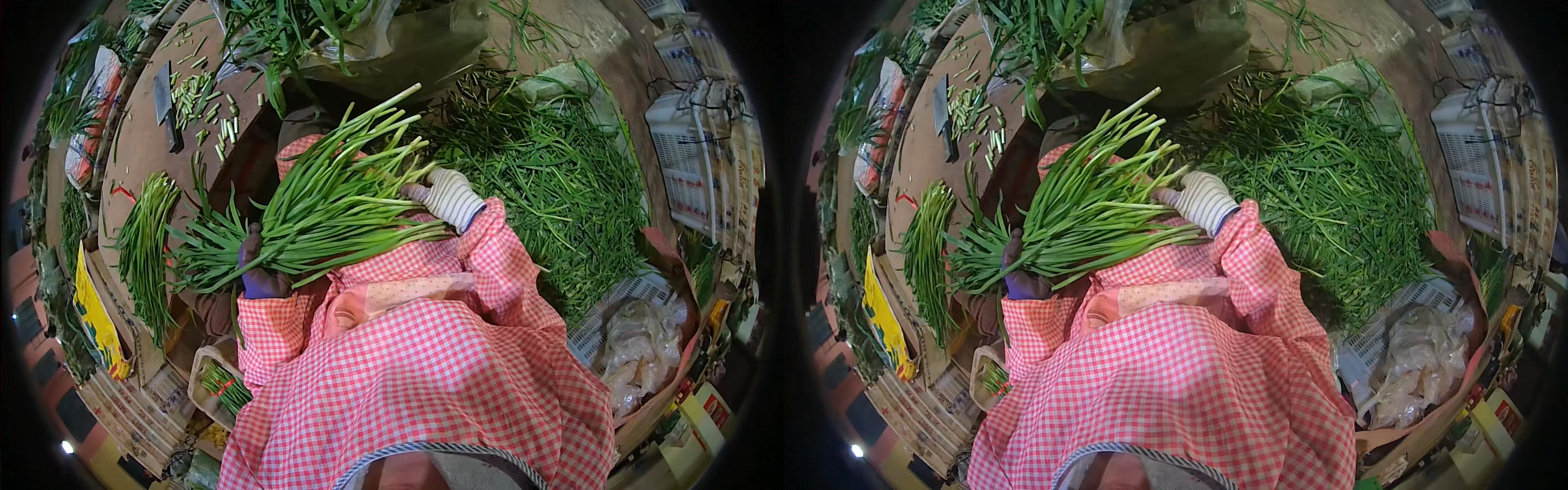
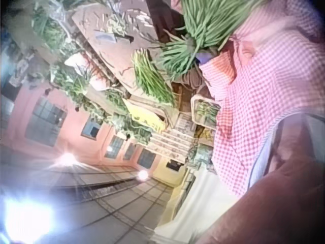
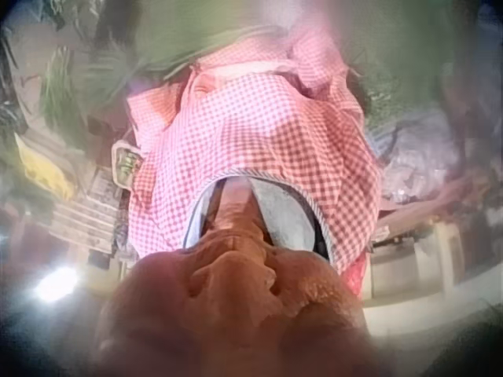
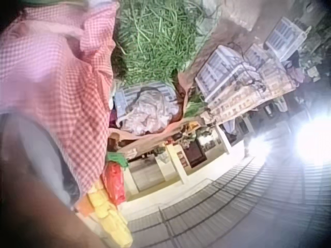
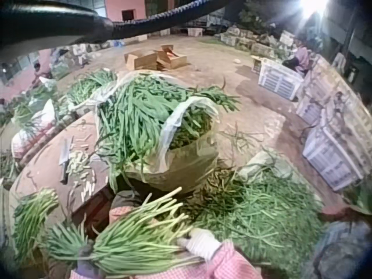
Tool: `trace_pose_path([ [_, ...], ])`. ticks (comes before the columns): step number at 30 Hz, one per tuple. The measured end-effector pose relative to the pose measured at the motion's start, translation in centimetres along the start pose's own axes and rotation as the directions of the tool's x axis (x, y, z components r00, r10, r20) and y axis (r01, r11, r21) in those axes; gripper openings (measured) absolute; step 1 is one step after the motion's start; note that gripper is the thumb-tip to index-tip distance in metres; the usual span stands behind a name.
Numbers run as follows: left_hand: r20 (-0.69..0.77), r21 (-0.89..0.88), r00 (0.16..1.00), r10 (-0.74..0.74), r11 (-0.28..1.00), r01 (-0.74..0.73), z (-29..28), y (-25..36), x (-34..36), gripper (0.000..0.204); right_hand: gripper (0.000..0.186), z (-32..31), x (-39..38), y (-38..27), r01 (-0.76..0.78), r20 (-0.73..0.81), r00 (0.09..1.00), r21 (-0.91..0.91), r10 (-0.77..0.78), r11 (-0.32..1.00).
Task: The person gathers green leafy vegetables, aligns them into bunches, and secures each bunch with a red rubber band. The person places the finished bundles into a white basket and continues processing additional bunches from a pile on the table.
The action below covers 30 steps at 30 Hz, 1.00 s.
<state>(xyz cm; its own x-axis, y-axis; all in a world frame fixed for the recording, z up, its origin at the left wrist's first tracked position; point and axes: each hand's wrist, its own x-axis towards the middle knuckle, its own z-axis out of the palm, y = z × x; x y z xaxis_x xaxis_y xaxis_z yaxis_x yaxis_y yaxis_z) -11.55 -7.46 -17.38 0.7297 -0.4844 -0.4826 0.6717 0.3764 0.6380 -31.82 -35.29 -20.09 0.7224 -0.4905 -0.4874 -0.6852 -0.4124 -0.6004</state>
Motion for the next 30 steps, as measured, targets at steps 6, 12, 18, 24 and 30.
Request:
trace_pose_path([
  [6, -0.081, -0.043, 0.988, -0.128, 0.991, 0.125, 1.8, 0.2, -0.6, 0.025, 0.043, -0.8, -0.2, -1.2, -0.086, -0.012, 0.994, 0.480, 0.105, 0.873],
  [12, -0.146, 0.198, 0.988, 0.042, 0.980, -0.012, 0.0, -0.4, -0.3, 0.025, 0.032, -3.4, -0.1, -4.0, -0.094, 0.108, 0.993, 0.500, 0.046, 0.861],
  [18, -0.240, 0.143, 0.968, -0.072, 0.984, 0.109, 0.9, -0.1, 0.0, 0.024, 0.028, -2.0, -0.8, -1.8, 0.029, 0.088, 0.993, 0.466, -0.079, 0.884],
  [24, -0.141, 0.145, 0.982, -0.127, 0.978, 0.147, -1.1, -0.6, 1.5, 0.026, 0.025, -2.5, -3.1, 3.8, -0.250, 0.096, 0.967, 0.527, 0.235, 0.813],
  [30, -0.115, 0.167, 0.988, -0.107, 0.978, 0.126, 3.4, -0.4, -0.1, 0.028, 0.030, -4.7, -4.7, 9.7, -0.251, -0.062, 0.965, 0.071, 0.255, 0.965],
])
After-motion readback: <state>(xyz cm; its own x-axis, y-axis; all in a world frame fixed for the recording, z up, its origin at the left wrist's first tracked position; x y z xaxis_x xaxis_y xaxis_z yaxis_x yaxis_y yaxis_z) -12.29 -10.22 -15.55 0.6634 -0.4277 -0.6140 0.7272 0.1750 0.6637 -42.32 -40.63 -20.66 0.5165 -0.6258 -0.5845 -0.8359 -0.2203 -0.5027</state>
